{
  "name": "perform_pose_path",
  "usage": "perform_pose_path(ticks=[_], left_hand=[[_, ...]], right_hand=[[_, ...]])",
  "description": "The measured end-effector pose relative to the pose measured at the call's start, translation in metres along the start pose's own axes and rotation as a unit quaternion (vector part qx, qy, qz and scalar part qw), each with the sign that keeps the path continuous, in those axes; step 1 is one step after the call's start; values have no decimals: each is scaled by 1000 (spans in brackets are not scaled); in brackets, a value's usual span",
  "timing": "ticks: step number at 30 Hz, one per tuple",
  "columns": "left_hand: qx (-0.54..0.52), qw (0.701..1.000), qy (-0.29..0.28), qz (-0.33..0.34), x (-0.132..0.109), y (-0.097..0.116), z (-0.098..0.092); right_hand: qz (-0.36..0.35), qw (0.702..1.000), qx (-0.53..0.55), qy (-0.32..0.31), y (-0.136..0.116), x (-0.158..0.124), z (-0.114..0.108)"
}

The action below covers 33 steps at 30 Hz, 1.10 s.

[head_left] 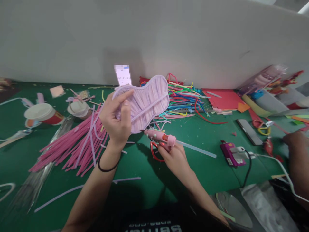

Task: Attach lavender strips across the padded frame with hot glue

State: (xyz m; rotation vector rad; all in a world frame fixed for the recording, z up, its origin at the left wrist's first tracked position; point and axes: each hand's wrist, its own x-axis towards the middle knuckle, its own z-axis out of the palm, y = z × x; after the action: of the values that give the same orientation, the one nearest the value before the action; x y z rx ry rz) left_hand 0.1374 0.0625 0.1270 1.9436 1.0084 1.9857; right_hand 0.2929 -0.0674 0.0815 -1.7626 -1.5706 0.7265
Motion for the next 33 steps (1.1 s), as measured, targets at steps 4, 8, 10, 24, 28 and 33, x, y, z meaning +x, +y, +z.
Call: perform_pose_path(ticks=[4,8,10,24,28,33], left_hand=[[16,1000,-7,-17,-1,-1,0],[17,1000,-12,-20,-2,-2,0],[12,999,-19,-27,-2,-2,-1],[40,998,-38,-32,-4,-2,-1],[30,998,-42,-23,-4,-2,-1],[28,999,-44,-9,-3,0,-1]], right_hand=[[-11,1000,-6,-3,3,0,-2],[-30,1000,-6,-4,7,1,-3],[-37,999,-2,-6,7,2,-5],[-22,1000,0,-4,5,3,-11],[-28,1000,7,9,6,4,-12],[-17,999,-21,22,7,5,-13]])
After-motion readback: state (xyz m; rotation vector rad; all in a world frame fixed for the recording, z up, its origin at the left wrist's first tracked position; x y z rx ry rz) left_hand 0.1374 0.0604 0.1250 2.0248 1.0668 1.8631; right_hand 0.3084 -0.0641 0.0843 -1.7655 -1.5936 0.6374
